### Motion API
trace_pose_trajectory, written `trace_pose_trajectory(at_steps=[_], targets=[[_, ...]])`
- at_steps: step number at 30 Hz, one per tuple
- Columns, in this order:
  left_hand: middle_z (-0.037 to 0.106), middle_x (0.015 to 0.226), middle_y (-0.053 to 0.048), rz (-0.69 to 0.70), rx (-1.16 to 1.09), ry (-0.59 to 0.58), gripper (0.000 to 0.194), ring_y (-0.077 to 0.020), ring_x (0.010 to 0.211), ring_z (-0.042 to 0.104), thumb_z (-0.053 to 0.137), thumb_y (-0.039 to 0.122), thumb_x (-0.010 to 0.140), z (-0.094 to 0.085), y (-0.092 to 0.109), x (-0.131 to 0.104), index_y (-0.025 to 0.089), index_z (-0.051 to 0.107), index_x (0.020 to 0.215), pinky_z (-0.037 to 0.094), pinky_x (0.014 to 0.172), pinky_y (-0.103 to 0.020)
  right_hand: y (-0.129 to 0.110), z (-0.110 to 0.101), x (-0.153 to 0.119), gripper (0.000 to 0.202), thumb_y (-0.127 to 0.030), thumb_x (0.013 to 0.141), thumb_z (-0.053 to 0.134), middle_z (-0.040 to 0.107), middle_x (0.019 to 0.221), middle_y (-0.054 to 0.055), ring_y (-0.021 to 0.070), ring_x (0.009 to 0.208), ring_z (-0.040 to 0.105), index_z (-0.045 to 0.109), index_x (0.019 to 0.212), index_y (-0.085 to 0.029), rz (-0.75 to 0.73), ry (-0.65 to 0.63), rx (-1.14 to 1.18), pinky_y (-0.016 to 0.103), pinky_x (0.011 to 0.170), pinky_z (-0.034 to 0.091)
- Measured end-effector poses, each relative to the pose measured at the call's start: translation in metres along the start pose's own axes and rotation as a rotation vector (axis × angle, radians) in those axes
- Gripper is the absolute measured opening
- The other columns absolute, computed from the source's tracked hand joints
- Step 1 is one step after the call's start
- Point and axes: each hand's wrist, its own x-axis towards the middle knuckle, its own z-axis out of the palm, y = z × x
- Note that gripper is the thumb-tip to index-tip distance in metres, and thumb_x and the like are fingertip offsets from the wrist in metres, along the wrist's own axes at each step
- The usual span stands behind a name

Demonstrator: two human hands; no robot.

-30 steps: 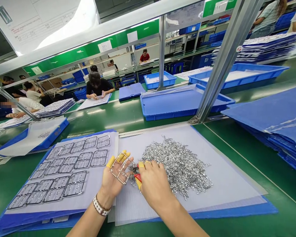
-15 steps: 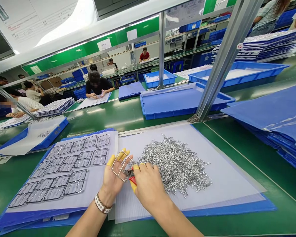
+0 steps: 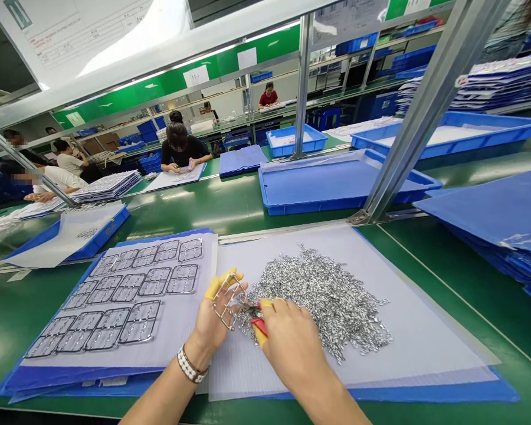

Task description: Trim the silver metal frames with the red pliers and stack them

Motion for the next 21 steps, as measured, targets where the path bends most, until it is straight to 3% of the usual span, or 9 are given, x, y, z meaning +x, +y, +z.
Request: trace_pose_trajectory(at_steps=[5, 9, 12, 15, 17, 19, 21], targets=[[0.066, 0.112, -0.010, 0.217, 0.348, -0.178, 0.030, -0.0287, 0.115, 0.050, 0.070, 0.029, 0.072, 0.009, -0.011, -0.003, 0.019, 0.073, 0.100, 0.029, 0.104, -0.036, 0.040, 0.014, -0.022, 0.030, -0.035, 0.087, 0.048, 0.067, 0.096, 0.007, 0.0233, 0.085, 0.064, 0.056, 0.113, -0.021, -0.016, 0.292, 0.101, 0.036, 0.074, 0.045], [0.067, 0.110, -0.011, 0.027, 0.202, -0.159, 0.038, -0.0311, 0.107, 0.057, 0.059, 0.042, 0.080, 0.014, -0.010, -0.010, 0.018, 0.070, 0.108, 0.033, 0.100, -0.044, 0.050, 0.025, -0.027, 0.034, -0.045, 0.088, 0.045, 0.067, 0.095, 0.006, 0.0236, 0.084, 0.064, 0.054, 0.114, -0.025, 0.000, 0.378, 0.212, 0.037, 0.076, 0.047], [0.065, 0.114, -0.013, 0.132, 0.237, -0.205, 0.044, -0.0310, 0.106, 0.057, 0.052, 0.043, 0.085, 0.009, 0.011, -0.028, 0.018, 0.065, 0.118, 0.035, 0.098, -0.045, 0.046, 0.031, -0.027, 0.034, -0.046, 0.087, 0.044, 0.067, 0.094, 0.006, 0.0240, 0.084, 0.065, 0.055, 0.113, -0.026, -0.011, 0.384, 0.253, 0.037, 0.076, 0.048], [0.063, 0.116, -0.013, 0.401, 0.670, -0.260, 0.040, -0.0315, 0.113, 0.050, 0.054, 0.037, 0.085, -0.012, 0.039, -0.049, 0.022, 0.064, 0.121, 0.029, 0.104, -0.046, 0.043, 0.035, -0.027, 0.036, -0.047, 0.087, 0.046, 0.067, 0.096, 0.005, 0.0232, 0.084, 0.065, 0.055, 0.115, -0.026, -0.021, 0.343, 0.263, 0.036, 0.073, 0.049], [0.061, 0.117, -0.014, 0.568, 0.989, -0.175, 0.041, -0.0330, 0.113, 0.047, 0.059, 0.032, 0.082, -0.034, 0.052, -0.057, 0.025, 0.063, 0.121, 0.023, 0.106, -0.049, 0.041, 0.039, -0.027, 0.036, -0.047, 0.086, 0.046, 0.068, 0.095, 0.004, 0.0229, 0.083, 0.065, 0.055, 0.114, -0.026, -0.021, 0.332, 0.266, 0.036, 0.072, 0.049], [0.060, 0.118, -0.014, 0.641, 1.223, -0.090, 0.046, -0.0348, 0.112, 0.045, 0.064, 0.032, 0.078, -0.057, 0.056, -0.060, 0.027, 0.062, 0.123, 0.020, 0.106, -0.054, 0.040, 0.041, -0.025, 0.035, -0.046, 0.086, 0.046, 0.068, 0.094, 0.004, 0.0231, 0.084, 0.065, 0.056, 0.112, -0.026, -0.023, 0.342, 0.270, 0.036, 0.073, 0.049], [0.056, 0.124, -0.013, 0.643, 1.404, -0.088, 0.055, -0.0358, 0.118, 0.040, 0.068, 0.034, 0.074, -0.077, 0.056, -0.058, 0.029, 0.057, 0.128, 0.019, 0.107, -0.057, 0.037, 0.042, -0.022, 0.035, -0.047, 0.085, 0.047, 0.069, 0.091, 0.004, 0.0228, 0.083, 0.066, 0.057, 0.111, -0.025, -0.037, 0.340, 0.278, 0.036, 0.072, 0.050]])
